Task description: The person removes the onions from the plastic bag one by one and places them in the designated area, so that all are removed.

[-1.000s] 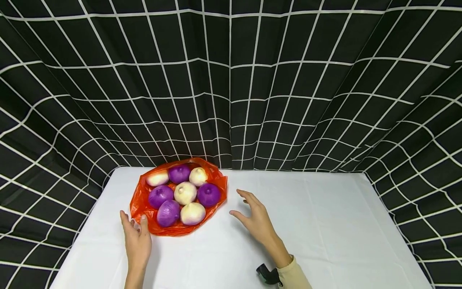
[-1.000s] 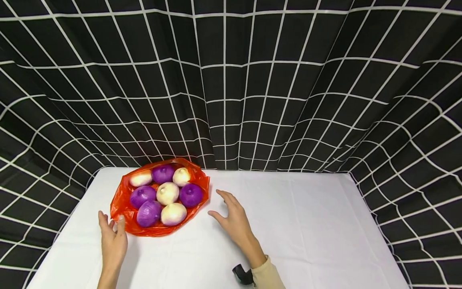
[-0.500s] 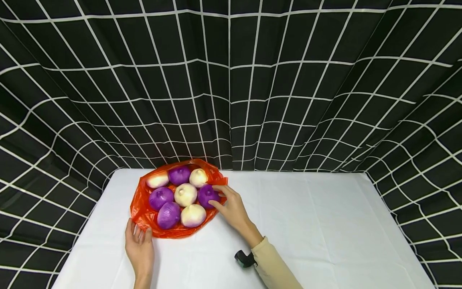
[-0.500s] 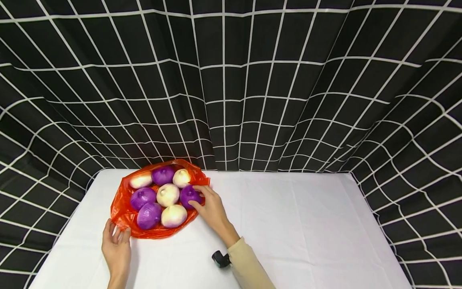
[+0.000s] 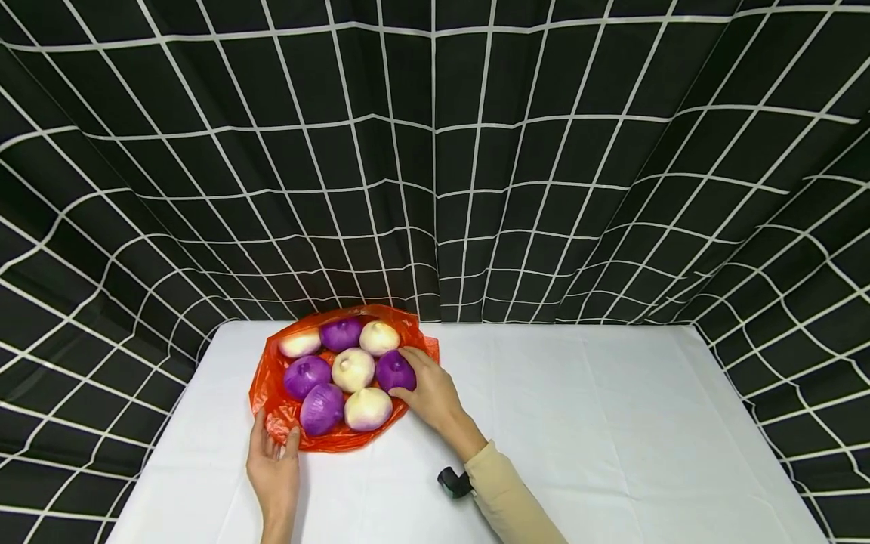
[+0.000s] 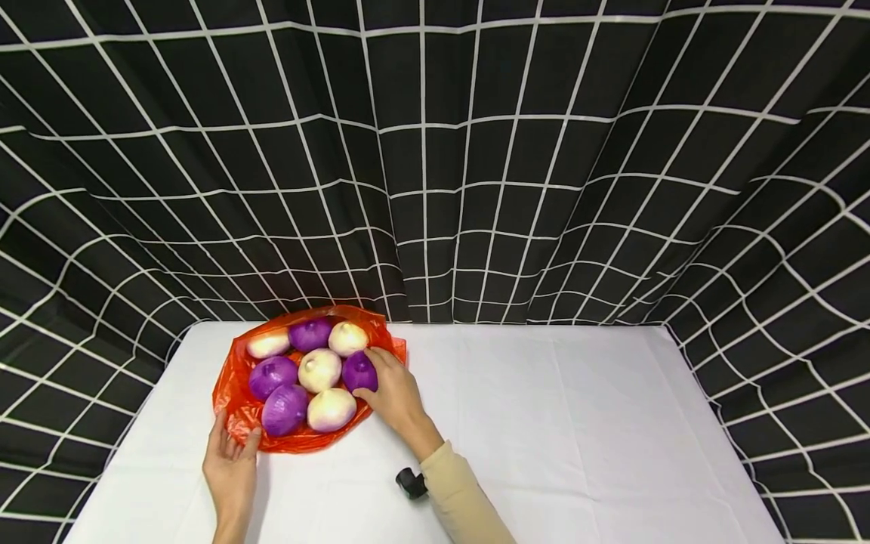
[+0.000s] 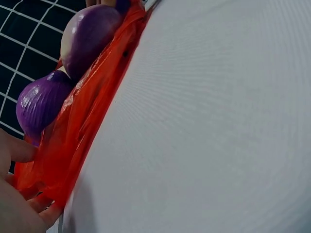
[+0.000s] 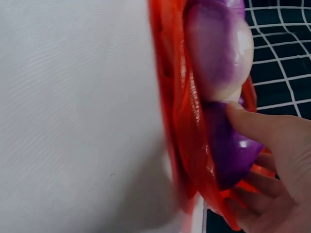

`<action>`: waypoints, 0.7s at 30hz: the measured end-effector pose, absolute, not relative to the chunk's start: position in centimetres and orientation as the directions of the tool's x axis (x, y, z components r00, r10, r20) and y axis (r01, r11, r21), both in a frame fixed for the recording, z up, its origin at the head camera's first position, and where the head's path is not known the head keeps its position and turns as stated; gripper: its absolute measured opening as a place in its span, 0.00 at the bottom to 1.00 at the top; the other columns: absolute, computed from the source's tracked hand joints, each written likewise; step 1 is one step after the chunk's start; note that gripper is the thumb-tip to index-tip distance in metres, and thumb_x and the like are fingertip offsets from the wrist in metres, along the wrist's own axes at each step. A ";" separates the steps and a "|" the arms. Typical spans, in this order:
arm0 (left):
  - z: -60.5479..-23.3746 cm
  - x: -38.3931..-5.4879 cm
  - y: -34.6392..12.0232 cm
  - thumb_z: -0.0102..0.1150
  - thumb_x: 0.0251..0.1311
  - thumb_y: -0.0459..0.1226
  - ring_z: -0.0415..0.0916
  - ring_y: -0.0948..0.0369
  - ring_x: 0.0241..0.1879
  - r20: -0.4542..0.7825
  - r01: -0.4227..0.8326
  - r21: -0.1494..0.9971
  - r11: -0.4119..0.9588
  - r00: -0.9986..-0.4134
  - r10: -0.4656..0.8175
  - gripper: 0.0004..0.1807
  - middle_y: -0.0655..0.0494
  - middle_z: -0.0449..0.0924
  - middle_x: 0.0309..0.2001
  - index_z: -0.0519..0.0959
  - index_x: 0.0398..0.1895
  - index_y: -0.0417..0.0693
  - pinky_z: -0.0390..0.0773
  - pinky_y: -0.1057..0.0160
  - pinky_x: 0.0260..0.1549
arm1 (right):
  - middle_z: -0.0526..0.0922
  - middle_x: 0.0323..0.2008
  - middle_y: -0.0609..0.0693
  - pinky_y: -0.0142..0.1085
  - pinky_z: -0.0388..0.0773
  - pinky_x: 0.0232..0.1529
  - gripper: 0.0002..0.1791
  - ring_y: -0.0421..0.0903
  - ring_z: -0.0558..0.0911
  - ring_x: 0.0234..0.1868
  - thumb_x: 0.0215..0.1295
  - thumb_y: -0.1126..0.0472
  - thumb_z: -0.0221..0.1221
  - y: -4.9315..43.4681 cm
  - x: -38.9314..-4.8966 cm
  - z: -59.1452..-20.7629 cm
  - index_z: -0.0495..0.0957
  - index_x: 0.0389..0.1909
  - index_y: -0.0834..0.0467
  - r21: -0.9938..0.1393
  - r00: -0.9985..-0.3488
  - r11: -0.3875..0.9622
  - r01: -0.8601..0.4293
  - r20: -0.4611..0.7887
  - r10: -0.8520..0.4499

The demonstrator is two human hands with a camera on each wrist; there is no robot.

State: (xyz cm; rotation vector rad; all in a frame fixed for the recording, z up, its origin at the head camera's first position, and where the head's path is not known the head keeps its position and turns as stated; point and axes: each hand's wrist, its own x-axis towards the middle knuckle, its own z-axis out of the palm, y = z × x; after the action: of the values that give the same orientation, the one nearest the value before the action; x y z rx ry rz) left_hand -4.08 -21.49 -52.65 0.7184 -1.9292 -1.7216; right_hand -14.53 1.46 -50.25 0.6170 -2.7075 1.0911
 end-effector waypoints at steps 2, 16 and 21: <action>-52.7 -4.0 -21.5 0.56 0.61 0.22 0.67 0.48 0.64 0.014 -0.087 0.989 0.123 -0.757 -0.653 0.39 0.36 0.62 0.69 0.58 0.75 0.45 0.69 0.85 0.52 | 0.74 0.63 0.57 0.49 0.79 0.58 0.40 0.54 0.76 0.60 0.51 0.54 0.74 1.5 -14.5 -50.5 0.72 0.64 0.62 -0.610 -0.907 0.672 -0.420 0.266 -0.326; -52.7 -4.0 -21.6 0.56 0.55 0.16 0.64 0.36 0.64 0.050 -0.092 0.979 0.181 -0.753 -0.656 0.38 0.34 0.60 0.70 0.61 0.71 0.35 0.69 0.84 0.53 | 0.75 0.62 0.59 0.49 0.80 0.57 0.43 0.55 0.77 0.59 0.48 0.54 0.76 1.7 -13.9 -50.0 0.71 0.65 0.63 -0.564 -0.895 0.695 -0.446 0.304 -0.328; -52.7 -4.1 -21.9 0.55 0.55 0.17 0.66 0.36 0.61 0.061 -0.098 0.974 0.203 -0.754 -0.655 0.37 0.33 0.61 0.69 0.61 0.71 0.32 0.70 0.87 0.49 | 0.74 0.63 0.59 0.49 0.79 0.58 0.44 0.55 0.76 0.62 0.48 0.52 0.76 2.0 -13.3 -49.1 0.70 0.65 0.63 -0.553 -0.886 0.693 -0.463 0.313 -0.342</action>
State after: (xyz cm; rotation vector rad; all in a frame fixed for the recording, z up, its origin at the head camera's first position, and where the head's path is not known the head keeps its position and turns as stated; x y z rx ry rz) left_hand -4.07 -21.86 -52.69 0.6979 -2.0166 -1.5789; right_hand -13.29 2.03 -49.06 0.6530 -2.7162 0.9630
